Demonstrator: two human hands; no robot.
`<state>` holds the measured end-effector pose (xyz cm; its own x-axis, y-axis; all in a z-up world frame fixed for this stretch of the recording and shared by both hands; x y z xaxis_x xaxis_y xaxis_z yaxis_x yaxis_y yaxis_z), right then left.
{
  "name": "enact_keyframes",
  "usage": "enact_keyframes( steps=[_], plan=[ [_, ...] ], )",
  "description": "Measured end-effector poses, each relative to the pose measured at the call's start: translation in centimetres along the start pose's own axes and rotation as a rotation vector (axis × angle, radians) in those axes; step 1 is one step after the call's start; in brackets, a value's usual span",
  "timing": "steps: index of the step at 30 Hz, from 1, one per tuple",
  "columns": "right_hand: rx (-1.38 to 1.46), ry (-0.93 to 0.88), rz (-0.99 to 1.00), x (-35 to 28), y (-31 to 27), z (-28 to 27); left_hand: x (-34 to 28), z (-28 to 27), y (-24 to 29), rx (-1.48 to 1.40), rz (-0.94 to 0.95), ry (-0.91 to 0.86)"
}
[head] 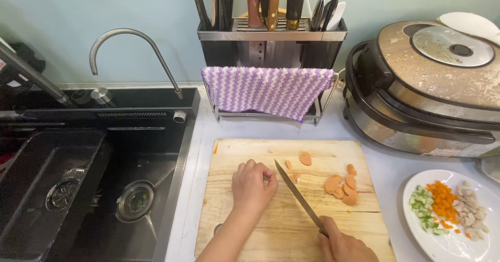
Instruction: Preparing and cooking ingredients in a kitchen.
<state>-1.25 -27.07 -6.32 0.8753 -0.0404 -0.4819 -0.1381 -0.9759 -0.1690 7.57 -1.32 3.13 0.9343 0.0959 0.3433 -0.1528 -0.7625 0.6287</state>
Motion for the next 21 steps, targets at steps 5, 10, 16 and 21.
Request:
enact_keyframes(
  steps=[5, 10, 16, 21],
  plan=[
    [0.117, 0.061, -0.028, 0.5, 0.6, 0.1, 2.0, 0.5, 3.8, -0.117, 0.091, -0.04],
    [0.131, 0.067, -0.015, 0.5, 0.5, 0.6, 5.5, 4.2, 8.3, -0.091, 0.365, -0.118],
    [0.126, 0.085, -0.038, 1.0, 1.4, 1.1, 7.3, 10.0, 8.6, 0.098, 0.423, -0.481],
    [0.261, 0.2, -0.158, 0.9, 0.5, 0.0, 9.1, 3.2, 5.0, -0.344, 0.148, -0.161]
  ],
)
Point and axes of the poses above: each hand's wrist, its own x-axis towards the middle knuckle, its own z-axis out of the palm, y = z × x, the point moved 10 cm from there along x, towards the middle knuckle, and after that the axes turned 5 degrees about z, right-handed, at the moved point
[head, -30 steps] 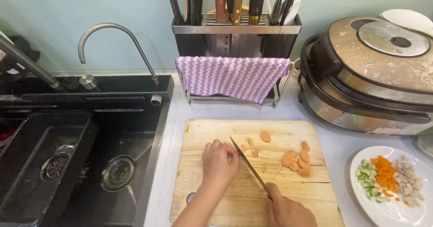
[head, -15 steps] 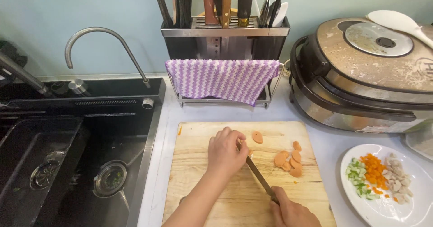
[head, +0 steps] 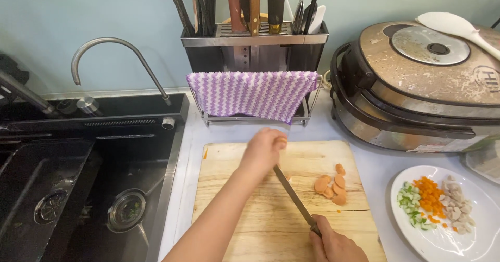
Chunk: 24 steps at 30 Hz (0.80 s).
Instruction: Preparing and cooking ingredients in a kitchen.
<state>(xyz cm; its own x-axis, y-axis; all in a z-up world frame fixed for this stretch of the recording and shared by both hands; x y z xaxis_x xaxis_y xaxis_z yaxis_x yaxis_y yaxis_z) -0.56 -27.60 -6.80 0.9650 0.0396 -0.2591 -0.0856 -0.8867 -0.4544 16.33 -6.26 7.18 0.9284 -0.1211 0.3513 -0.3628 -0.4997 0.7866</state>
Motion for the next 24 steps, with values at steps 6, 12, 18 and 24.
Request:
enact_keyframes(
  steps=[6, 12, 18, 24],
  plan=[
    [-0.289, -0.2, 0.205, -1.4, -4.8, -1.6, -6.1, -5.3, -3.8, 0.066, -0.221, 0.111],
    [-0.104, -0.04, 0.104, 0.6, -1.4, -1.1, -10.3, -2.9, -3.3, 0.053, -0.339, 0.073],
    [-0.218, -0.201, 0.123, -1.0, -3.5, -0.2, -10.3, -7.7, -3.8, -0.083, -0.474, 0.305],
    [-0.204, -0.147, 0.178, 0.2, -1.3, -1.0, -10.8, -4.2, -4.2, -0.245, -0.482, 0.168]
  ],
)
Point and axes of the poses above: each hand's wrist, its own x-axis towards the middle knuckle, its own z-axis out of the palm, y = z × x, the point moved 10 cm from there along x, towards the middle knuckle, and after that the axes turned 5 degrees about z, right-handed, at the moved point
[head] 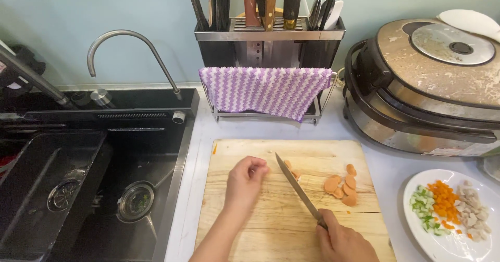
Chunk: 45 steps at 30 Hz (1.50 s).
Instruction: Preparing and cooking ingredients in a kitchen.
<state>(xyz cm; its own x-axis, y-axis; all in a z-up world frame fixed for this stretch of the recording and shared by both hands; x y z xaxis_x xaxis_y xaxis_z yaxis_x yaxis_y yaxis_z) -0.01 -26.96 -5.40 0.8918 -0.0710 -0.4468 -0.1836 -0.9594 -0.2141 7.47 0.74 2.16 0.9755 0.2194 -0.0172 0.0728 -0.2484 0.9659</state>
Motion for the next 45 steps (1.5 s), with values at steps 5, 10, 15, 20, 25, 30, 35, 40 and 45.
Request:
enact_keyframes(
  steps=[5, 10, 15, 20, 25, 30, 35, 40, 45],
  plan=[
    [0.13, 0.122, -0.08, -0.1, 0.2, -1.2, -0.9, 1.6, 3.4, 0.403, 0.363, 0.125],
    [0.165, 0.1, -0.053, -1.1, -1.0, -1.0, -1.1, 1.3, 3.0, 0.486, 0.447, 0.162],
    [-0.038, 0.053, 0.004, -1.6, -3.1, -1.1, -0.6, 1.4, 2.4, 0.437, 0.318, 0.057],
    [-0.145, 0.052, 0.011, -1.5, -2.6, -1.2, 0.1, 1.6, 2.2, 0.44, 0.275, 0.025],
    [-0.099, 0.027, 0.02, -0.7, -0.9, -0.2, 0.1, 1.2, 2.2, 0.395, 0.21, -0.02],
    [-0.047, 0.084, -0.014, -0.9, -2.1, -0.7, 0.2, 1.4, 2.1, 0.43, 0.212, -0.02],
    [-0.085, 0.093, -0.061, -0.9, -3.4, -0.6, 0.5, 1.3, 1.4, 0.417, 0.233, -0.012],
    [-0.113, 0.039, -0.011, -0.4, -1.5, -0.2, 0.4, 1.5, 0.8, 0.391, 0.304, 0.016],
    [-0.104, -0.006, 0.03, -0.4, -0.3, 0.3, 0.6, 1.3, -0.1, 0.338, 0.346, 0.041]
  ],
)
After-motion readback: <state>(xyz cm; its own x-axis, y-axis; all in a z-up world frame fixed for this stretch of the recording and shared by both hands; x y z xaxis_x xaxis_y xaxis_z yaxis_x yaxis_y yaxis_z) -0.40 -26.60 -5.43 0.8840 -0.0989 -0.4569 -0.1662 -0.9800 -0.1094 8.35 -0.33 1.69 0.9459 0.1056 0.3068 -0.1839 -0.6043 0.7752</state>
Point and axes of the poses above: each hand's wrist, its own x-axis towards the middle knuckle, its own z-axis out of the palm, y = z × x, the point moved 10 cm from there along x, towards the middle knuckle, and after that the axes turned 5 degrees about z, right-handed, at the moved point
